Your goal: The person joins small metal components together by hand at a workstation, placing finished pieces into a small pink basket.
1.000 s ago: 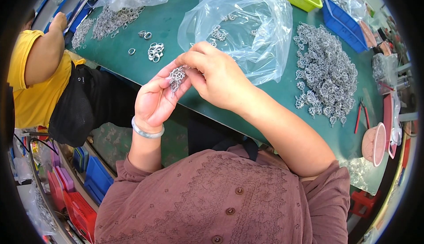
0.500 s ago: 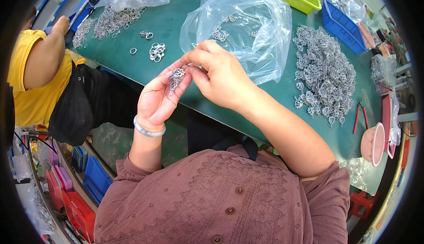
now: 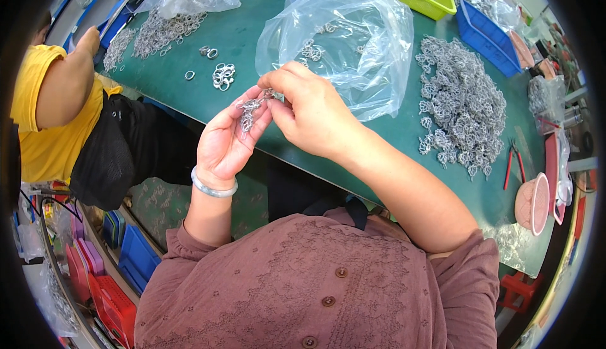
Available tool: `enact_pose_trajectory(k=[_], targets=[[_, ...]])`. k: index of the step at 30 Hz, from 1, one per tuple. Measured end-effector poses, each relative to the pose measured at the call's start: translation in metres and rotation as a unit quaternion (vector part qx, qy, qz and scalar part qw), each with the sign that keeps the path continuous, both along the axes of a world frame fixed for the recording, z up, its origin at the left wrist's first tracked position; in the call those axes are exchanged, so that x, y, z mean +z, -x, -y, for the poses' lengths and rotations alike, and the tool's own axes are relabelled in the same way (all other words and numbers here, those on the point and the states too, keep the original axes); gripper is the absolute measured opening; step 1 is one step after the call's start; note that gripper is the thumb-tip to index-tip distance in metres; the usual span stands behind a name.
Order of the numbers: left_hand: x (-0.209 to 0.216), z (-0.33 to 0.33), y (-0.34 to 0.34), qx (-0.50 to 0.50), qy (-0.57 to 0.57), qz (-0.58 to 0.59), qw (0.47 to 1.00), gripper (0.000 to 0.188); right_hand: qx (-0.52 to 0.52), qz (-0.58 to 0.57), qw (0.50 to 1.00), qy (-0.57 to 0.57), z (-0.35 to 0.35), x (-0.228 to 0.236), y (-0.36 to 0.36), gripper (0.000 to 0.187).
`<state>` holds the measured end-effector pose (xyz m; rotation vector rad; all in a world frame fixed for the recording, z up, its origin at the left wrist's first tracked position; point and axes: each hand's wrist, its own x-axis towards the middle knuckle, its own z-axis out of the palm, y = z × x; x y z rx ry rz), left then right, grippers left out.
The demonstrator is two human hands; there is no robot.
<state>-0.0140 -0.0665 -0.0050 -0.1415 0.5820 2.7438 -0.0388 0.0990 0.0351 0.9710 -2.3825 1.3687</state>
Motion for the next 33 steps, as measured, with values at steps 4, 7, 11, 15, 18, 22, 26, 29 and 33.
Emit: enact_pose_trajectory(k=[4,7,11,15,18,22,26,29,33], targets=[[-0.001,-0.004,0.000,-0.011,0.013,-0.003,1.000,0.030,-0.004,-0.011,1.000,0.004,-0.004,-0.002,0.000,0.020],[0.000,-0.005,0.000,-0.060,-0.034,-0.043,0.997,0.032,0.008,-0.030,1.000,-0.001,0.000,-0.013,0.001,0.021],[-0.007,0.000,-0.002,-0.069,-0.035,-0.013,0.997,0.025,0.030,-0.043,0.998,-0.032,0.000,-0.013,-0.003,0.025],[-0.009,-0.004,-0.004,-0.044,0.023,0.042,0.998,0.027,0.041,-0.047,0.998,-0.029,-0.010,-0.011,-0.015,0.027],[-0.005,-0.011,-0.004,-0.004,0.085,0.063,0.994,0.025,0.033,-0.070,0.997,-0.018,-0.025,-0.015,-0.023,0.025],[-0.002,-0.008,-0.002,-0.045,0.052,0.034,0.997,0.025,0.061,-0.043,0.995,-0.071,-0.060,-0.011,-0.041,0.022],[0.007,-0.014,0.000,-0.069,0.043,0.023,0.996,0.025,0.043,-0.024,0.992,-0.112,-0.098,-0.022,-0.057,0.020],[0.010,-0.018,0.002,-0.105,0.045,-0.016,0.993,0.025,-0.003,-0.019,0.994,-0.106,-0.123,-0.030,-0.066,0.018],[0.018,-0.031,0.010,-0.105,0.065,-0.019,0.992,0.025,-0.078,0.022,0.991,-0.110,-0.151,-0.039,-0.073,0.014]])
